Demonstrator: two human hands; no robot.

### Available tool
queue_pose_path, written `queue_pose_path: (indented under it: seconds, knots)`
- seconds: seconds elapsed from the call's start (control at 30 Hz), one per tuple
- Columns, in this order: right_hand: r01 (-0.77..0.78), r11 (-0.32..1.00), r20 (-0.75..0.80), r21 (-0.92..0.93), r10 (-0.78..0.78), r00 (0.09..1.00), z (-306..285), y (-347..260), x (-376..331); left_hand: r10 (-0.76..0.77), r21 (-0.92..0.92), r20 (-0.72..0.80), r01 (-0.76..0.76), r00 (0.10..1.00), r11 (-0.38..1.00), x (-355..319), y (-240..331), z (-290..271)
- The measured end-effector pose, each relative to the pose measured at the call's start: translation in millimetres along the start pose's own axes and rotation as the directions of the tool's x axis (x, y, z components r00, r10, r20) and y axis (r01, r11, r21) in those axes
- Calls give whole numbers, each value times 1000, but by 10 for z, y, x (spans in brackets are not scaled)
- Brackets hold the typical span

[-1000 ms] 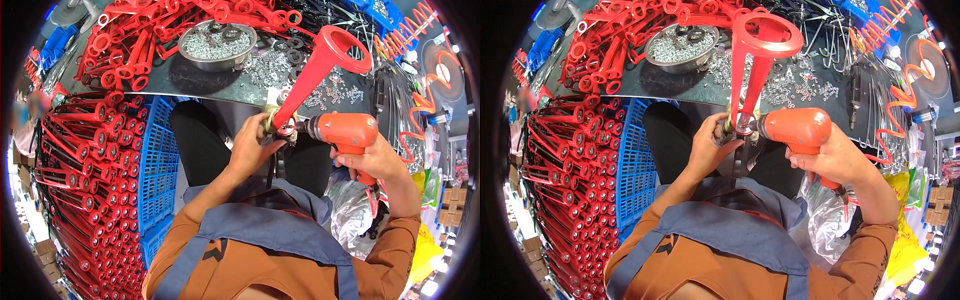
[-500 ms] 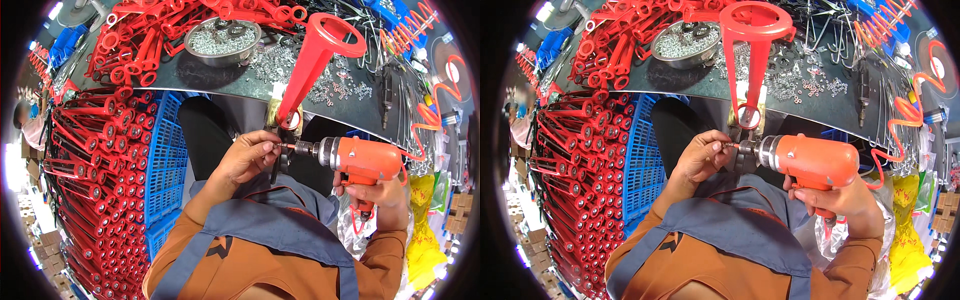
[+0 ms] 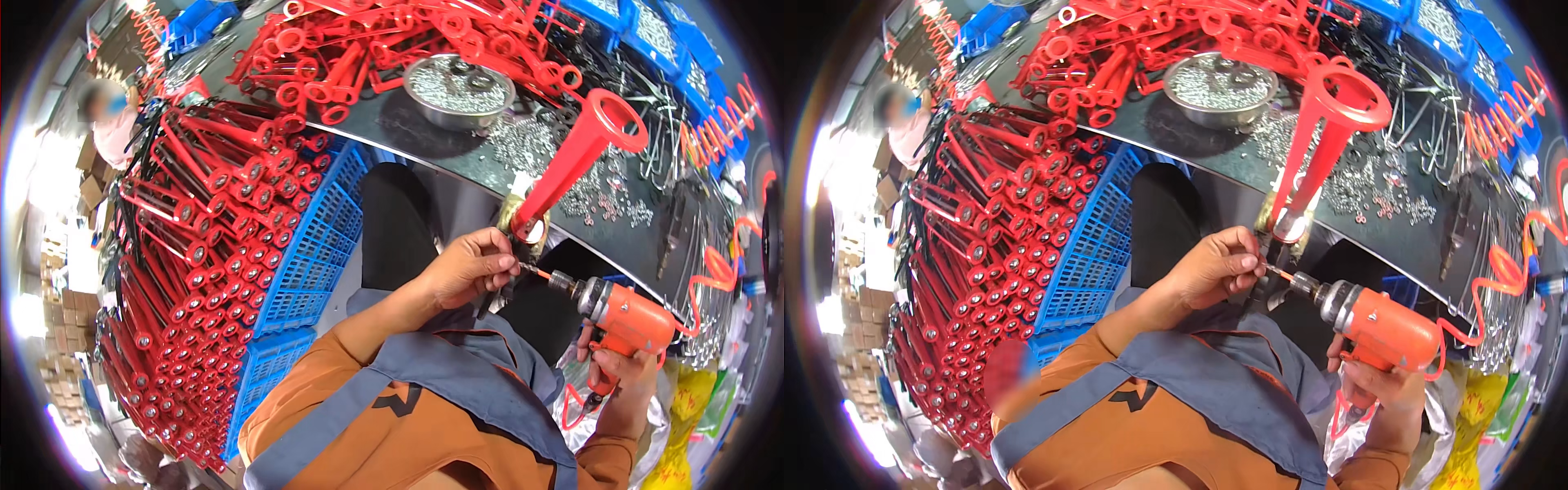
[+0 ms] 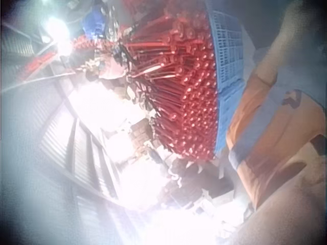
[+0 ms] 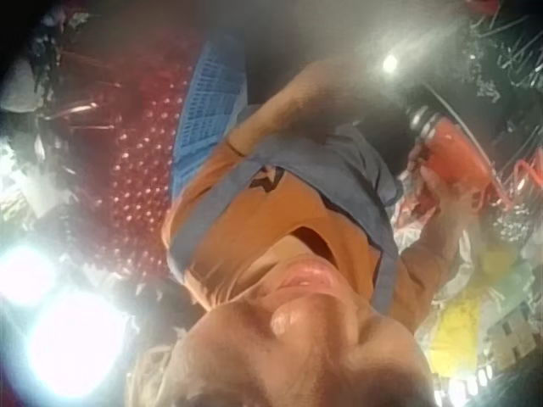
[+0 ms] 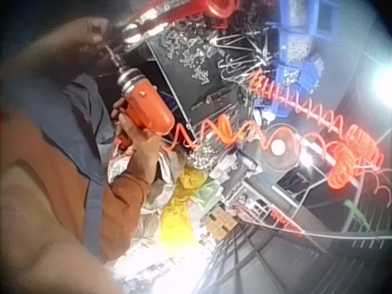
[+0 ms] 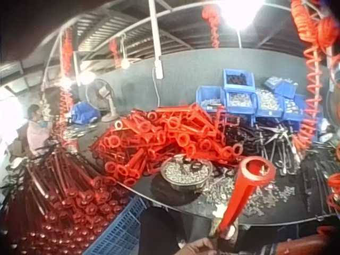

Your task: Assembling red plastic components with metal hardware using a power driver and a specialized jig on a workbench.

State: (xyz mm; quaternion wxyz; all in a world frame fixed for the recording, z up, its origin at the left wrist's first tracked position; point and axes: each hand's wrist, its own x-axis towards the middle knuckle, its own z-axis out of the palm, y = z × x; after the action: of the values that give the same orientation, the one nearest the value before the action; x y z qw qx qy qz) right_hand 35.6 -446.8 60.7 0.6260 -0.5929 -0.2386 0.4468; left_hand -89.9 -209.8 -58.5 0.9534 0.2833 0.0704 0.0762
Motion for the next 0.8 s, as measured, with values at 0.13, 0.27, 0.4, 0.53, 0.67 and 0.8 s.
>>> queue_pose_path:
  seconds: [0.13,0.27,0.4,0.53,0.67,0.8]
  knots:
    - [-45,999,-168,-25,40,985,128,-23,2,48,17,-18,-48,999,999,-3,-32,-8]
    - [-41,999,-238,-9,38,970,278,-100,65,66,49,-34,-64,997,997,-46,-17,-67]
    - [-79,997,-242,-3,76,967,344,-124,86,53,100,-83,-45,995,994,-70,-2,-85]
    - [-135,991,-218,-9,130,967,322,-114,87,81,109,-45,-75,996,991,-58,-27,-90]
    - [-124,992,-221,-9,119,968,303,-98,80,47,99,-86,-38,995,994,-60,-55,-67]
    - [-106,994,-201,-36,97,975,247,-50,77,80,121,-153,-62,985,991,-46,-86,8]
